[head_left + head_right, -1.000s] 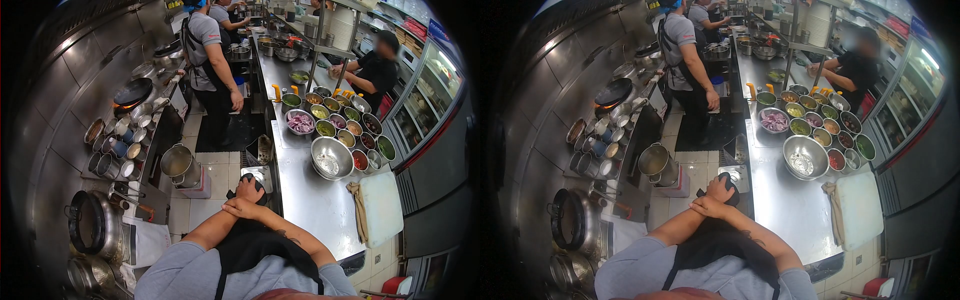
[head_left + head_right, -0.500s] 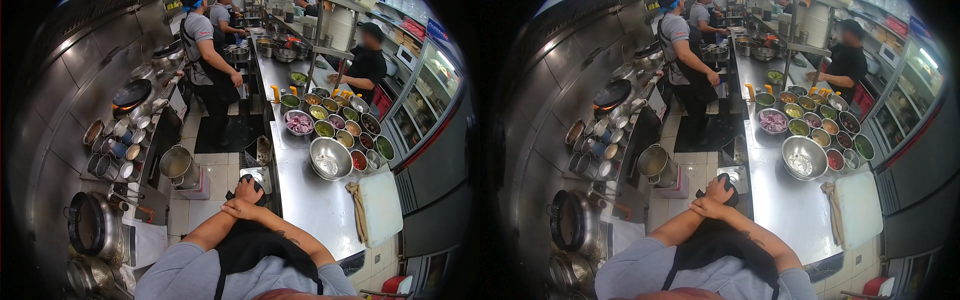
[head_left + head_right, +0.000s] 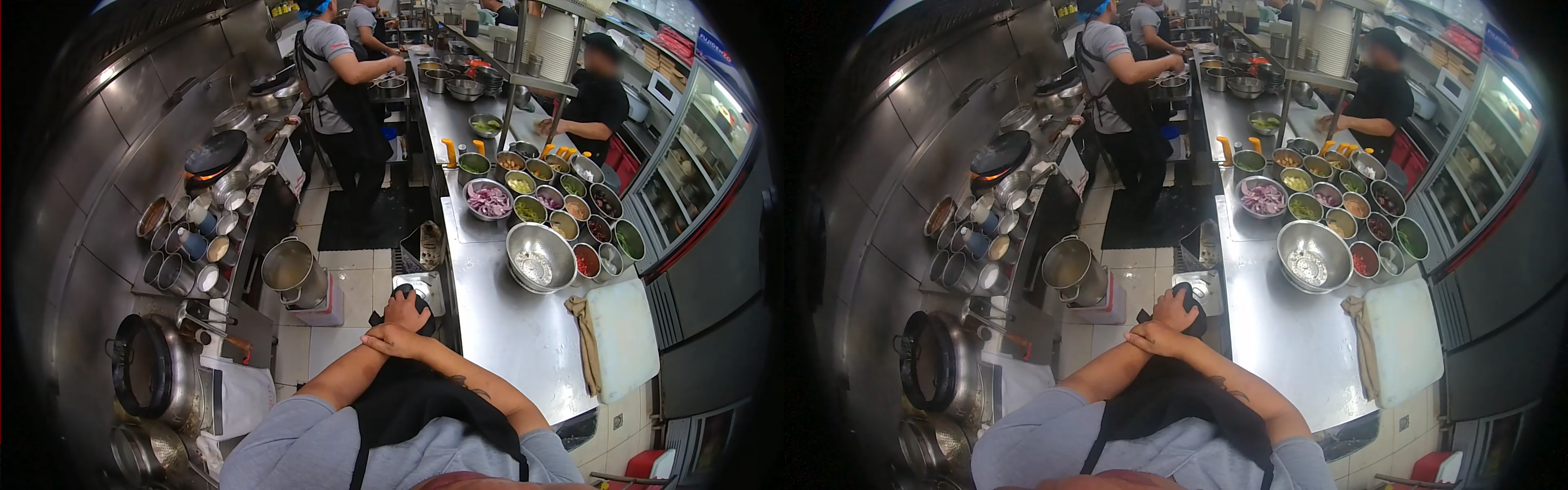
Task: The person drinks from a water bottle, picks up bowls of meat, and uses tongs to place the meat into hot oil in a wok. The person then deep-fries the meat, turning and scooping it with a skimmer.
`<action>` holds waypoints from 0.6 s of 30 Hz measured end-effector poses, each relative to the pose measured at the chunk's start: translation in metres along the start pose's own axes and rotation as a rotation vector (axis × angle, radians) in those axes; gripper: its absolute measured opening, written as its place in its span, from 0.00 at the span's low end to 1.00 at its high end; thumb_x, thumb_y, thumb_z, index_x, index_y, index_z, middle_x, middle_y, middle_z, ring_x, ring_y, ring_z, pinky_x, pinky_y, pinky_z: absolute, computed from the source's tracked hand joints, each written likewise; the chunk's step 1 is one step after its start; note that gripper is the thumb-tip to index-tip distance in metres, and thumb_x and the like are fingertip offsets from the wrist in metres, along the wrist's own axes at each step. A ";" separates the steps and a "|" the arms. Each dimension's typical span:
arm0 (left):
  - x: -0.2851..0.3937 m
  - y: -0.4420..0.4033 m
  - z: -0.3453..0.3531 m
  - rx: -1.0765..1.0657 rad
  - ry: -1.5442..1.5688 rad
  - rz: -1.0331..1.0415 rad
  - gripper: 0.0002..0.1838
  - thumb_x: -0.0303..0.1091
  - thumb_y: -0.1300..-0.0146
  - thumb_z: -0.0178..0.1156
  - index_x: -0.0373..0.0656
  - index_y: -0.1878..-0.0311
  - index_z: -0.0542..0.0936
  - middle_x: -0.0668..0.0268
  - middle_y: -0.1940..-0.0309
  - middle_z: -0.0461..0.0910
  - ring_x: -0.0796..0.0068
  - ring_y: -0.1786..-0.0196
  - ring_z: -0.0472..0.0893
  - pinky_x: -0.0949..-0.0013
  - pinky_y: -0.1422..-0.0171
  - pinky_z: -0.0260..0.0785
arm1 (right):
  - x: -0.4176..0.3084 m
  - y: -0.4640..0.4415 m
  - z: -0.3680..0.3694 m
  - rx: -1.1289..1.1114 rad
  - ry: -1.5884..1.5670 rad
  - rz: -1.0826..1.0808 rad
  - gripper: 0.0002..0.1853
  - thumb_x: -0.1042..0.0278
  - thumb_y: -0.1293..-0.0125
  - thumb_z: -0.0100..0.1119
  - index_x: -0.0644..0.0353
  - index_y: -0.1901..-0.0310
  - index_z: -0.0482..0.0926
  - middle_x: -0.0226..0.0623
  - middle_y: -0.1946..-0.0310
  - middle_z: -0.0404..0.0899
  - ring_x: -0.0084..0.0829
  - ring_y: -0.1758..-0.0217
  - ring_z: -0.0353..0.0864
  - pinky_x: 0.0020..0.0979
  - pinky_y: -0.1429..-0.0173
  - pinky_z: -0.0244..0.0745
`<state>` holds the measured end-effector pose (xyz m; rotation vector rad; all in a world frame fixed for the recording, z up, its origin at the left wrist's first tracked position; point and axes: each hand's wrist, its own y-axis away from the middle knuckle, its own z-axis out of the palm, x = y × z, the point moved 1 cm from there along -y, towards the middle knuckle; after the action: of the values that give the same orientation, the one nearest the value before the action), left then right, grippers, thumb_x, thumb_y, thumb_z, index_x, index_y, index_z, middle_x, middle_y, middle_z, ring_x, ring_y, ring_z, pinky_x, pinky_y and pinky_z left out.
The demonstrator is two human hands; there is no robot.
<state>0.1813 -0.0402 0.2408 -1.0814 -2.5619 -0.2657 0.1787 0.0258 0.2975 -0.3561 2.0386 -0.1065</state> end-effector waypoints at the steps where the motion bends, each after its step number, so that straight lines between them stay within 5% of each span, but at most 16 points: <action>1: 0.001 0.000 -0.001 -0.013 -0.007 -0.009 0.35 0.54 0.46 0.61 0.43 0.39 0.74 0.47 0.47 0.73 0.46 0.44 0.75 0.47 0.44 0.71 | 0.000 0.000 0.000 0.002 -0.002 0.000 0.21 0.56 0.24 0.48 0.69 0.63 0.78 0.51 0.69 0.79 0.48 0.64 0.79 0.40 0.56 0.73; 18: 0.002 -0.001 0.000 -0.006 -0.009 0.001 0.33 0.55 0.46 0.61 0.43 0.42 0.74 0.46 0.48 0.73 0.44 0.47 0.76 0.45 0.46 0.72 | 0.001 0.001 -0.001 0.037 -0.023 0.008 0.24 0.52 0.25 0.48 0.68 0.66 0.80 0.53 0.72 0.80 0.50 0.68 0.80 0.43 0.57 0.72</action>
<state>0.1796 -0.0396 0.2412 -1.0881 -2.5699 -0.2685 0.1770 0.0268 0.2973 -0.3245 2.0126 -0.1339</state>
